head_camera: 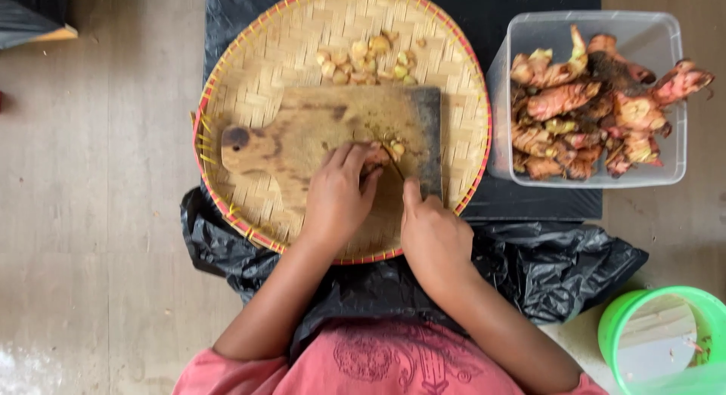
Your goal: Slicing galangal roots into small pieces using a knife on a wooden cutting board.
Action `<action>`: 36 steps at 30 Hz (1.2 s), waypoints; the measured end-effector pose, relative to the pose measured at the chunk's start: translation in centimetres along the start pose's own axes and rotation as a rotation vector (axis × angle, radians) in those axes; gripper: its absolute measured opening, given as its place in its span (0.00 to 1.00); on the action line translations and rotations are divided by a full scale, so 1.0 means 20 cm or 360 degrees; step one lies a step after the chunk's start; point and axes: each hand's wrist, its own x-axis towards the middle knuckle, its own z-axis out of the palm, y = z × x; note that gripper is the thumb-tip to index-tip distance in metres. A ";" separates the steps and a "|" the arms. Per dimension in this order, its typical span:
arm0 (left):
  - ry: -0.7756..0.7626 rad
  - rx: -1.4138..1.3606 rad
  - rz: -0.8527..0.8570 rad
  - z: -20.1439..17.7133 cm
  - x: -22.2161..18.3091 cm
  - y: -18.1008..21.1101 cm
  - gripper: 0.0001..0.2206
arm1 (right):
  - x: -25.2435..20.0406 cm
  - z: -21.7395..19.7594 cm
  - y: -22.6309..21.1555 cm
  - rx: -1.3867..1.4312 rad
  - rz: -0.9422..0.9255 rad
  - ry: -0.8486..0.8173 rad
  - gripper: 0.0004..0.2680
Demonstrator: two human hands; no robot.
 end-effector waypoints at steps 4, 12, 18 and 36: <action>0.0014 -0.0004 -0.0016 -0.03 0.01 0.03 0.15 | -0.02 -0.02 0.01 0.0035 -0.0061 -0.0056 0.12; 0.0032 -0.0002 0.0055 0.01 -0.01 0.00 0.15 | 0.01 -0.04 0.08 0.0429 0.0017 -0.0410 0.13; 0.0061 -0.0251 0.0051 0.03 -0.03 -0.03 0.18 | 0.05 -0.11 0.14 0.0590 0.0092 -0.0445 0.13; 0.0041 -0.0190 0.0127 -0.03 -0.05 -0.06 0.16 | -0.03 -0.18 0.05 0.0184 -0.0017 0.0002 0.11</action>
